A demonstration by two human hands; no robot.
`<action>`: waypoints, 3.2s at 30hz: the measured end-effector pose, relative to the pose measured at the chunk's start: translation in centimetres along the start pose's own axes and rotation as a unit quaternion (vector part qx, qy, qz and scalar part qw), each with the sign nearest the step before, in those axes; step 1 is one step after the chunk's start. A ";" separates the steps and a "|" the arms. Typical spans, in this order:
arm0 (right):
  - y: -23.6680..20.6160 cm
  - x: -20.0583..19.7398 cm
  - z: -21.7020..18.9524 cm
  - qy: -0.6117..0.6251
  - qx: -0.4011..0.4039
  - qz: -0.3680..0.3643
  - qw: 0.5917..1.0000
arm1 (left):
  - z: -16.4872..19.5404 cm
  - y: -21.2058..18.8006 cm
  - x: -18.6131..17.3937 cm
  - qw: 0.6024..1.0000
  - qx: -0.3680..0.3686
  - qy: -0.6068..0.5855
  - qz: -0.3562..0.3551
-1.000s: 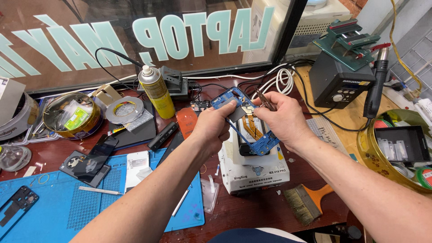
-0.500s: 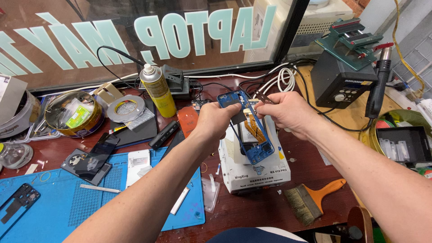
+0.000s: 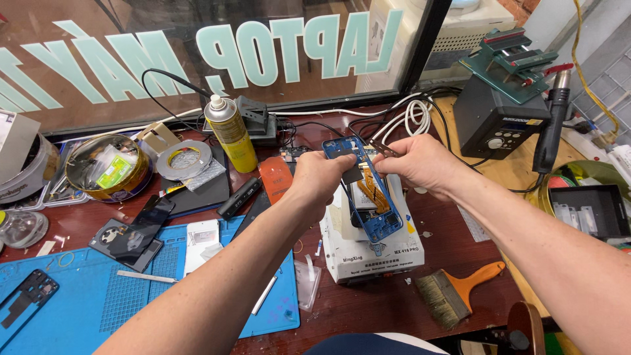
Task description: The person disassembles a smartphone, removes the battery and internal components, and uses a screwdriver to adjust parts on the motherboard. They handle the phone frame, battery, and small screws while working at a cluttered repair bench.
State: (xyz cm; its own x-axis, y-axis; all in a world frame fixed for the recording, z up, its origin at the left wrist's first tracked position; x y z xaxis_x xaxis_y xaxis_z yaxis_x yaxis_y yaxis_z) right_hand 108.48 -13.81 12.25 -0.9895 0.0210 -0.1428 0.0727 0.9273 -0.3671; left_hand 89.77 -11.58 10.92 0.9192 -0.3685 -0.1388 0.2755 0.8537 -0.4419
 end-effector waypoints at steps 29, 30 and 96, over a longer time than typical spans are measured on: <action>-0.2 0.6 0.0 0.013 -0.008 -0.022 1.000 | 0.2 -0.2 -0.1 1.000 0.008 0.010 -0.002; -0.2 0.5 0.0 0.014 -0.012 -0.022 1.000 | 0.2 -0.2 -0.1 1.000 0.003 0.008 -0.001; -0.3 8.6 -1.1 0.202 0.124 -0.094 0.967 | -3.5 0.3 -4.8 0.952 0.077 -0.292 -0.044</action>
State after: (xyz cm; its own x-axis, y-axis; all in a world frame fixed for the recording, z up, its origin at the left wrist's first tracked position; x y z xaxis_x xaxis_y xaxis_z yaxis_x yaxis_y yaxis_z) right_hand 99.78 -13.50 12.11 -0.9527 0.0513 0.2994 -0.1349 0.8116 -0.5684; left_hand 84.44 -10.82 8.35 0.8784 -0.2111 0.4288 0.3546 0.8894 -0.2885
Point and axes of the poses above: each hand's wrist, its own y-axis towards the middle knuckle, its own x-axis out of the palm, z = x × y, the point moved 8 cm from there along y, towards the middle knuckle, and after that the axes turned 11 degrees about y, right-handed, at the moved point
